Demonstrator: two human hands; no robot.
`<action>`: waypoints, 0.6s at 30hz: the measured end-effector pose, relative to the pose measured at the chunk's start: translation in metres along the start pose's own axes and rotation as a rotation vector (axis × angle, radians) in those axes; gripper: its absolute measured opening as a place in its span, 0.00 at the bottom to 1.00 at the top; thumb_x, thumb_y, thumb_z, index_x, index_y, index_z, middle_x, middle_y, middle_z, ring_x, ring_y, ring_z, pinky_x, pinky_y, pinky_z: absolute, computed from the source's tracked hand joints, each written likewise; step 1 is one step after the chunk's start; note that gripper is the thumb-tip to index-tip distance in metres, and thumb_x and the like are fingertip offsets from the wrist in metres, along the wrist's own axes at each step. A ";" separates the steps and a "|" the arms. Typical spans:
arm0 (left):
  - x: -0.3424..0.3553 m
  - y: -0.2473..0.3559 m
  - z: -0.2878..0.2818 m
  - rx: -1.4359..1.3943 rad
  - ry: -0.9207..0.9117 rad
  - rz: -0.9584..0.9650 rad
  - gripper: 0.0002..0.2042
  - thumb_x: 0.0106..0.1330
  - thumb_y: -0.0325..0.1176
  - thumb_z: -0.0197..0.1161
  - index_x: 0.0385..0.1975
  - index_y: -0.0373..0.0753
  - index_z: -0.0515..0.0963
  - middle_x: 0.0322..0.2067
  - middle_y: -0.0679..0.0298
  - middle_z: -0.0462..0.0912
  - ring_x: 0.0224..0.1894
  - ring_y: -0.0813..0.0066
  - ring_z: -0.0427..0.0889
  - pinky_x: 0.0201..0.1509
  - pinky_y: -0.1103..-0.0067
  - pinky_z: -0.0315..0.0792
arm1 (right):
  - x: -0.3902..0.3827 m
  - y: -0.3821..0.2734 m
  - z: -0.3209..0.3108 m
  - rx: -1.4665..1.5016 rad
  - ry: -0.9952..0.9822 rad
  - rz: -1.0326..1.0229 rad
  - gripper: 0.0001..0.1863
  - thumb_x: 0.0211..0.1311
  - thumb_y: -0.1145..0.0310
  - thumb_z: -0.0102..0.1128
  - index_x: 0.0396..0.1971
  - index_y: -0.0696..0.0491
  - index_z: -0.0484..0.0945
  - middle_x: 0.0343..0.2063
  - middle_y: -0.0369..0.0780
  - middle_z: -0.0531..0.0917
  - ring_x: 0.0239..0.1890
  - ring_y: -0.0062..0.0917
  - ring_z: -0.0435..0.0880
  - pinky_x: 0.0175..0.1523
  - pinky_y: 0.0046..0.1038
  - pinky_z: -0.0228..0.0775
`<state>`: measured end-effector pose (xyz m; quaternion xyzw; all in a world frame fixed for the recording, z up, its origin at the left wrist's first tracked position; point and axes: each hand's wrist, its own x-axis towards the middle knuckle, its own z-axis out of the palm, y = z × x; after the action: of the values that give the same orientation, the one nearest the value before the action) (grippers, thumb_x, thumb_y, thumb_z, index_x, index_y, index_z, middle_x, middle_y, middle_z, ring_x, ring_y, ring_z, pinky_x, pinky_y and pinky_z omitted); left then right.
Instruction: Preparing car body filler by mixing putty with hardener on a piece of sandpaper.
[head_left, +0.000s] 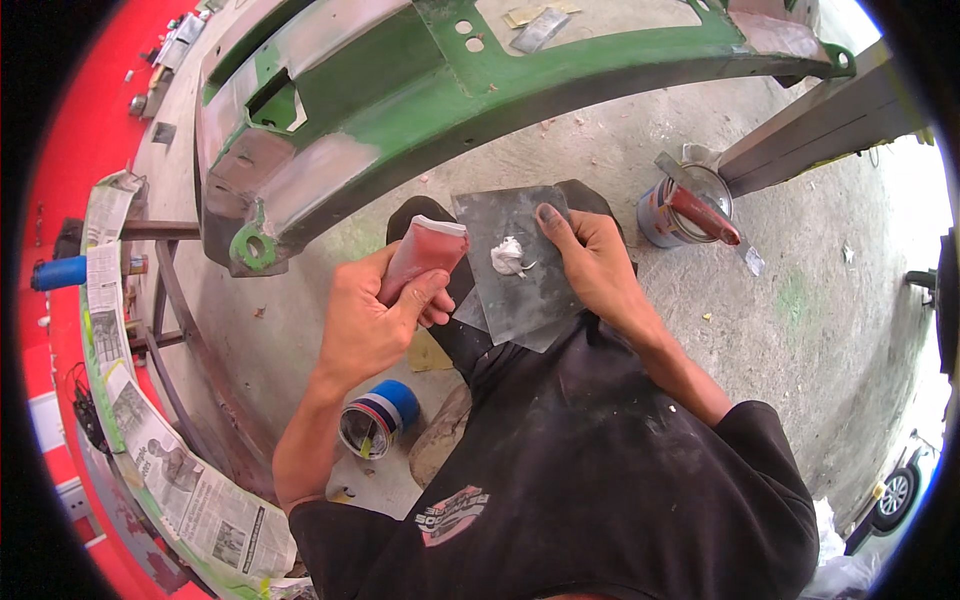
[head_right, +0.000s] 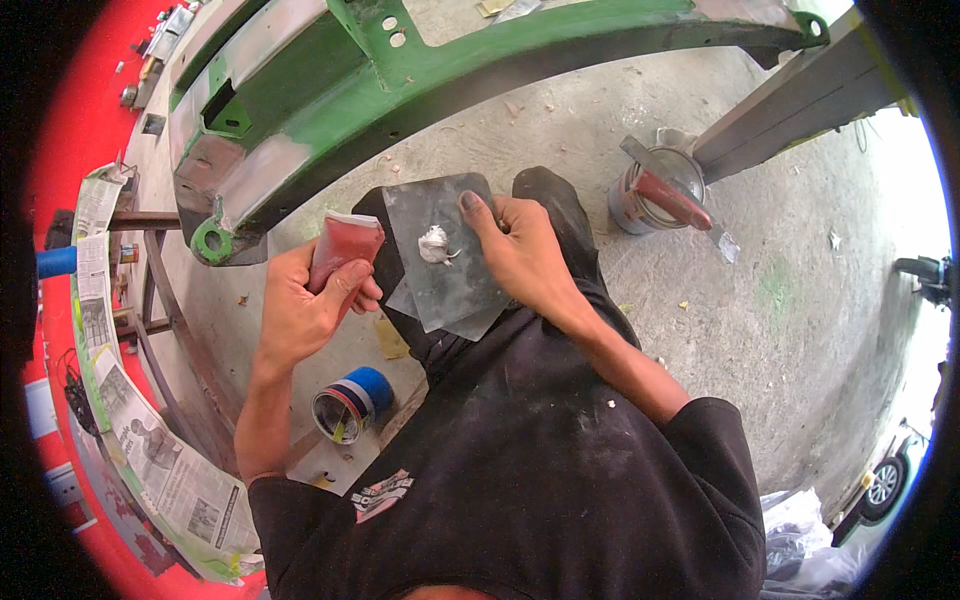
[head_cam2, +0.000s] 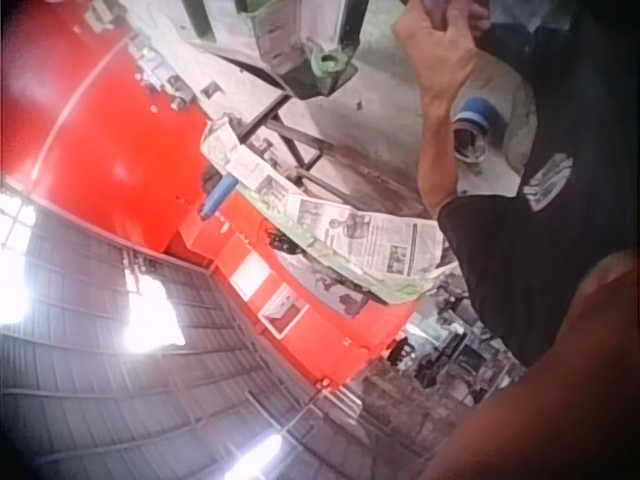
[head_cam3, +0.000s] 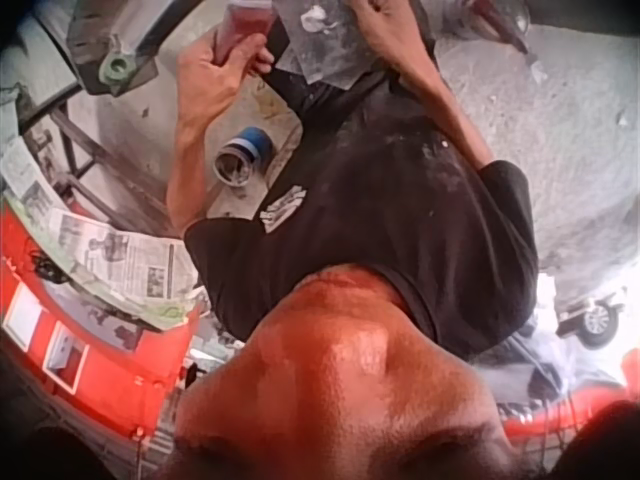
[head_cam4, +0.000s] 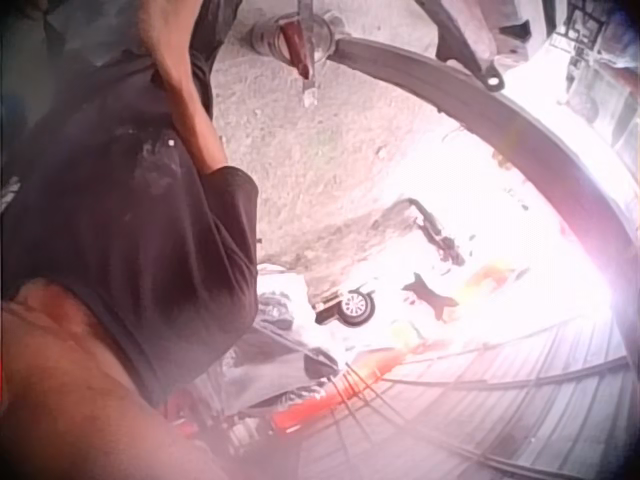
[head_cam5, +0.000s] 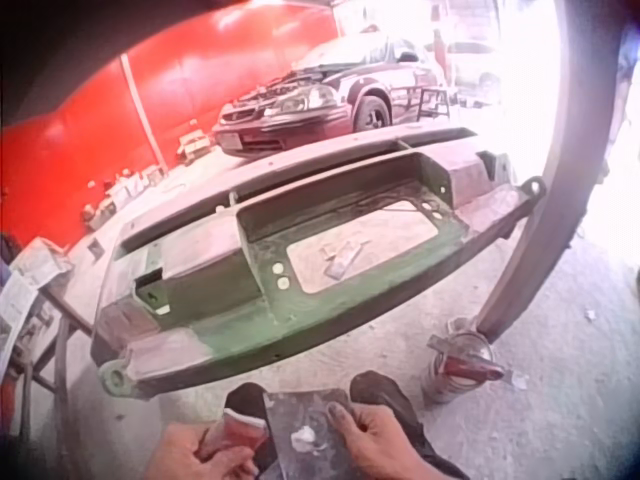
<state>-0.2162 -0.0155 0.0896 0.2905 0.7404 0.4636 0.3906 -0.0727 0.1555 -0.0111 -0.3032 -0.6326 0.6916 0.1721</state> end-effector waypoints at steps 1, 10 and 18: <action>0.000 0.003 0.002 0.011 0.003 0.012 0.08 0.67 0.28 0.62 0.39 0.30 0.79 0.25 0.62 0.83 0.24 0.81 0.81 0.28 0.84 0.75 | 0.000 0.003 0.001 0.006 0.005 -0.023 0.27 0.72 0.56 0.52 0.17 0.61 0.65 0.14 0.30 0.61 0.22 0.13 0.57 0.23 0.27 0.51; 0.003 0.005 0.000 0.070 -0.037 0.020 0.06 0.66 0.28 0.64 0.38 0.31 0.81 0.24 0.64 0.83 0.22 0.84 0.77 0.25 0.85 0.71 | -0.004 -0.006 0.003 -0.022 0.000 -0.035 0.27 0.72 0.56 0.52 0.19 0.62 0.67 0.14 0.30 0.61 0.22 0.13 0.58 0.23 0.27 0.51; 0.005 0.004 0.000 0.078 -0.049 0.042 0.07 0.67 0.28 0.62 0.38 0.30 0.79 0.26 0.61 0.84 0.23 0.82 0.79 0.26 0.84 0.72 | -0.004 -0.008 0.005 -0.043 0.000 -0.024 0.27 0.72 0.56 0.52 0.19 0.63 0.67 0.14 0.31 0.60 0.22 0.13 0.57 0.23 0.27 0.52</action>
<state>-0.2187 -0.0103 0.0923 0.3321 0.7420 0.4351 0.3871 -0.0746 0.1501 -0.0026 -0.2992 -0.6508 0.6758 0.1740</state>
